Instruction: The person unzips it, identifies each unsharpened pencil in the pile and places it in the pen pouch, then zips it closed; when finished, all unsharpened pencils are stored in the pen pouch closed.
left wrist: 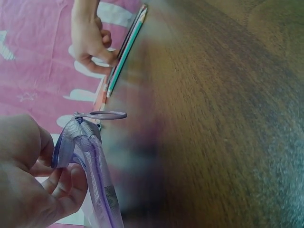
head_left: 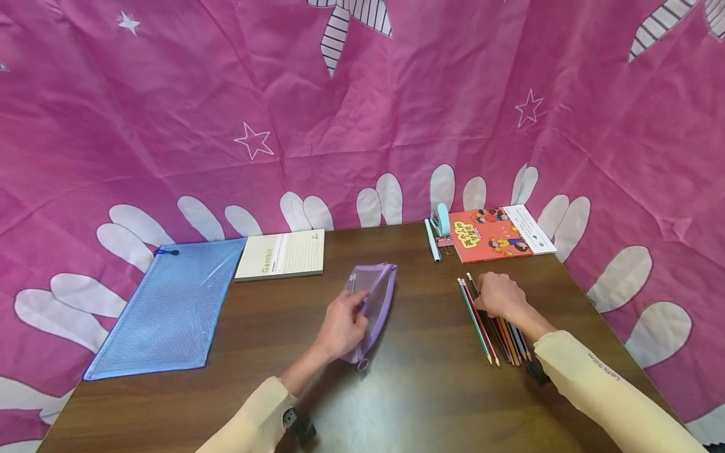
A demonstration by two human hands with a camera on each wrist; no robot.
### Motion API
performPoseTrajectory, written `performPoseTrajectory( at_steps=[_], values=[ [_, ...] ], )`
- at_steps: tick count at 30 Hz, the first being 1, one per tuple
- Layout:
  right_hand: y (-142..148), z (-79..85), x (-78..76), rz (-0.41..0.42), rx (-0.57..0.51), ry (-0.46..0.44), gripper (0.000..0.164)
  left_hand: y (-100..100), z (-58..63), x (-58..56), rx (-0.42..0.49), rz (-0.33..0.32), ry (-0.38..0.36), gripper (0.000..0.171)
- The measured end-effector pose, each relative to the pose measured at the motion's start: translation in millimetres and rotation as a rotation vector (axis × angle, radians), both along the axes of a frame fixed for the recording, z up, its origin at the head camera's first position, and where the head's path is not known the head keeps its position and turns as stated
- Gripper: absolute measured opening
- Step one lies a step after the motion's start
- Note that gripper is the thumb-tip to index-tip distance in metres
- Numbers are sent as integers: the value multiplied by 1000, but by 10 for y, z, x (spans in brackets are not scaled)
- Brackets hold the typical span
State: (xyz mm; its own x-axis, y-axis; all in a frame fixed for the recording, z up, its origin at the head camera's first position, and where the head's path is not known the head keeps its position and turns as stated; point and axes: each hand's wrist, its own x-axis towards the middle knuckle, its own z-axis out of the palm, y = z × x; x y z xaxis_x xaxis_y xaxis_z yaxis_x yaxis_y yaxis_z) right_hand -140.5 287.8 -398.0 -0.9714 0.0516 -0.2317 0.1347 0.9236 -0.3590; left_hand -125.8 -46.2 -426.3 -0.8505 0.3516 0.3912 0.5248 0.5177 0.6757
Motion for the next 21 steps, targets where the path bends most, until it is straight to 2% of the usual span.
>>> performPoseTrajectory(
  at_steps=[6, 11, 21],
  values=[
    [10, 88, 18, 12, -81, 51, 22, -2, -13, 5, -1, 2, 7, 54],
    [-60, 141, 34, 7, -215, 100, 26, -19, 5, 12, -6, 10, -2, 53],
    [-236, 106, 84, -82, -512, 25, 35, 6, -16, 29, -9, -3, -43, 53]
  ],
)
